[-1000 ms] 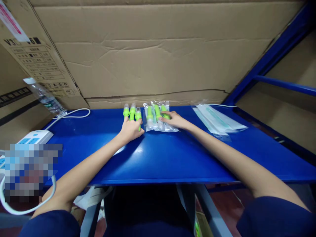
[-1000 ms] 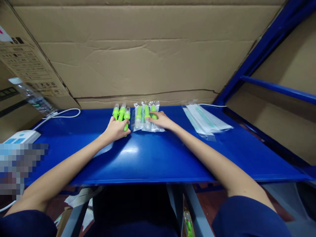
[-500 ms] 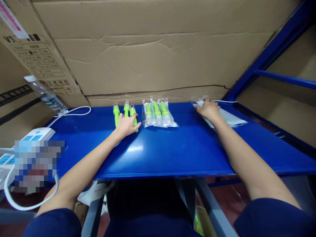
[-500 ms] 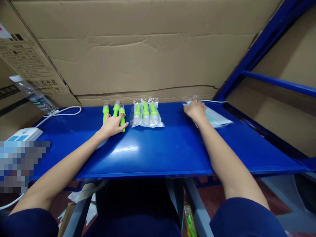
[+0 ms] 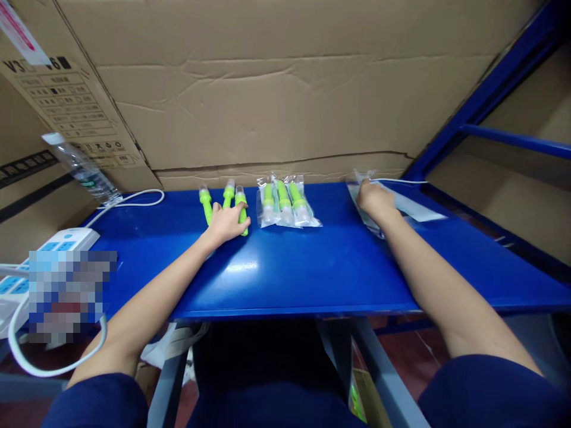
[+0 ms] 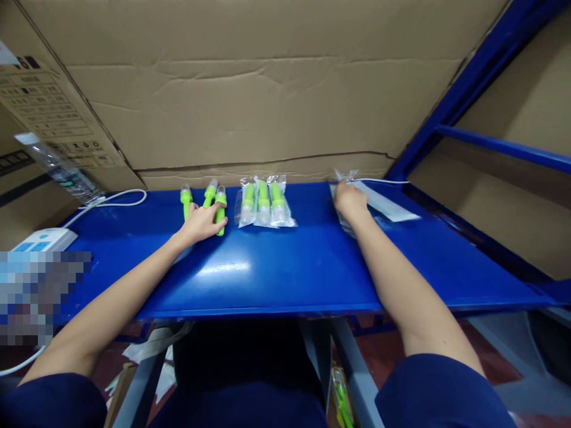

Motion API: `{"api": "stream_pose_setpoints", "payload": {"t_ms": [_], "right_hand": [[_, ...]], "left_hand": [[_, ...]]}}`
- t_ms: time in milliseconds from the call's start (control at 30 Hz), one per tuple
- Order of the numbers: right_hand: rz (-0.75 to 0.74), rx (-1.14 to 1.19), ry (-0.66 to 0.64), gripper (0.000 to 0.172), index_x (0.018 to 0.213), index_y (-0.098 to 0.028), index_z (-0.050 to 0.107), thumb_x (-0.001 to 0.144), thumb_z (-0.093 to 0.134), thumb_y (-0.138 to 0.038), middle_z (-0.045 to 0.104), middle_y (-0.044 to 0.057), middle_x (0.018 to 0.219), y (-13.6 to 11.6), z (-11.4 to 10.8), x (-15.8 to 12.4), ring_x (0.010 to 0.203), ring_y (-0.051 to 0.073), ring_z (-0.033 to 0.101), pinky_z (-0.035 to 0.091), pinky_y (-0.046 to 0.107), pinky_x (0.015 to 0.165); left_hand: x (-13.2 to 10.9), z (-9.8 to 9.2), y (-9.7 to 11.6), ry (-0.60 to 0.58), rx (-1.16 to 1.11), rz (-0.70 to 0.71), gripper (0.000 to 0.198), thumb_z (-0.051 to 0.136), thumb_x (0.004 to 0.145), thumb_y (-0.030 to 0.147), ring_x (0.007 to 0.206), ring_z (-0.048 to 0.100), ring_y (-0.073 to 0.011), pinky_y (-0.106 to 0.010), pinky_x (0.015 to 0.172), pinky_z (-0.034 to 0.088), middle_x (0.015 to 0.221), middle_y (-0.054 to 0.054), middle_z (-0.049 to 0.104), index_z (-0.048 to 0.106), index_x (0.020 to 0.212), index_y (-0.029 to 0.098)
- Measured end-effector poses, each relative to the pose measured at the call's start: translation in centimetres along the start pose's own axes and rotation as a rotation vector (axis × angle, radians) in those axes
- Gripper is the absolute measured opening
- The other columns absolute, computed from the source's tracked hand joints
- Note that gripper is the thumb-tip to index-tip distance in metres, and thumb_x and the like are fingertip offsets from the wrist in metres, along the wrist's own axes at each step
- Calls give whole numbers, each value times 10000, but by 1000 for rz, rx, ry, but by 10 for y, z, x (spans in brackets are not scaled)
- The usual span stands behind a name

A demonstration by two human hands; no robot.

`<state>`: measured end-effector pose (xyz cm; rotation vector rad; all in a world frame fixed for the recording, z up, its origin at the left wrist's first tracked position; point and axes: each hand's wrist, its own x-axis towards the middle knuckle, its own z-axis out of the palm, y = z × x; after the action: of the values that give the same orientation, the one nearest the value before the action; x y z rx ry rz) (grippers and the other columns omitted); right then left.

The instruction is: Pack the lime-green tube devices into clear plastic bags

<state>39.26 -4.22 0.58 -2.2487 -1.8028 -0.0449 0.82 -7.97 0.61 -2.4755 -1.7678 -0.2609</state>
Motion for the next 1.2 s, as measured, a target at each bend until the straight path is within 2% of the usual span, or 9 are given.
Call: {"api": "stream_pose_setpoints", "payload": {"t_ms": [133, 233, 333, 433, 500, 667, 967, 1100, 1200], "right_hand": [[-6, -127, 106, 471, 1391, -6, 506, 945, 380, -94, 694, 325, 1123, -43, -7, -25, 1062, 433, 702, 519, 526, 852], [-217, 31, 154, 572, 1570, -53, 338, 1027, 302, -228, 715, 271, 1165, -79, 3, -43, 1075, 385, 711, 547, 540, 885], [-600, 316, 137, 675, 1656, -172, 145, 1059, 253, -468, 508, 188, 1533, -99, 18, -55, 1356, 324, 566, 514, 532, 1048], [-807, 430, 165, 726, 1657, -188, 145, 1049, 227, -575, 255, 134, 1683, -101, 25, -57, 1531, 290, 330, 363, 542, 1209], [-827, 432, 179, 725, 1646, -173, 193, 1048, 229, -582, 237, 136, 1687, -96, 25, -55, 1552, 283, 276, 301, 547, 1244], [-790, 379, 146, 699, 1606, -125, 294, 1042, 275, -539, 339, 184, 1638, -85, 29, -44, 1510, 317, 368, 334, 570, 1228], [-831, 344, 194, 650, 1541, -96, 388, 1046, 299, -507, 371, 220, 1615, -92, 26, -52, 1498, 303, 393, 356, 539, 1219], [-826, 350, 207, 611, 1536, -115, 390, 1032, 348, -459, 381, 214, 1612, -93, 22, -57, 1497, 314, 394, 355, 566, 1211], [-844, 383, 234, 630, 1571, -107, 319, 1017, 376, -402, 354, 223, 1624, -95, 17, -61, 1523, 314, 344, 326, 570, 1229]], "left_hand": [[2, 0, -1, 46, -165, -59, 449, 486, 899, 379, 951, 731, -341, -509, 1022, 387, 843, -95, 756, 626, 1275, 176], [3, 0, 1, 75, -267, -119, 427, 505, 876, 367, 957, 726, -330, -500, 1034, 388, 789, -73, 751, 602, 1242, 167], [2, -1, 5, 119, -356, -159, 411, 518, 865, 348, 947, 724, -322, -504, 1040, 390, 752, -52, 743, 568, 1229, 165], [1, -3, 9, 192, -375, -162, 386, 520, 872, 338, 904, 724, -326, -512, 1026, 393, 724, -46, 731, 547, 1214, 162], [-1, -4, 12, 243, -346, -169, 393, 526, 880, 341, 893, 723, -337, -512, 1006, 395, 728, -56, 728, 528, 1222, 148], [-3, -7, 13, 332, -320, -213, 416, 516, 907, 343, 901, 721, -331, -503, 999, 382, 758, -58, 738, 471, 1265, 136], [6, -14, -12, 461, -240, -313, 498, 498, 922, 396, 921, 718, -337, -506, 1002, 344, 821, -88, 767, 417, 1323, 113], [5, -16, -15, 534, -247, -263, 494, 455, 958, 414, 940, 710, -305, -469, 1008, 320, 859, -78, 769, 395, 1357, 130], [1, -16, -8, 505, -264, -129, 508, 439, 975, 425, 964, 703, -272, -439, 1017, 302, 913, -59, 772, 375, 1400, 154]]}}
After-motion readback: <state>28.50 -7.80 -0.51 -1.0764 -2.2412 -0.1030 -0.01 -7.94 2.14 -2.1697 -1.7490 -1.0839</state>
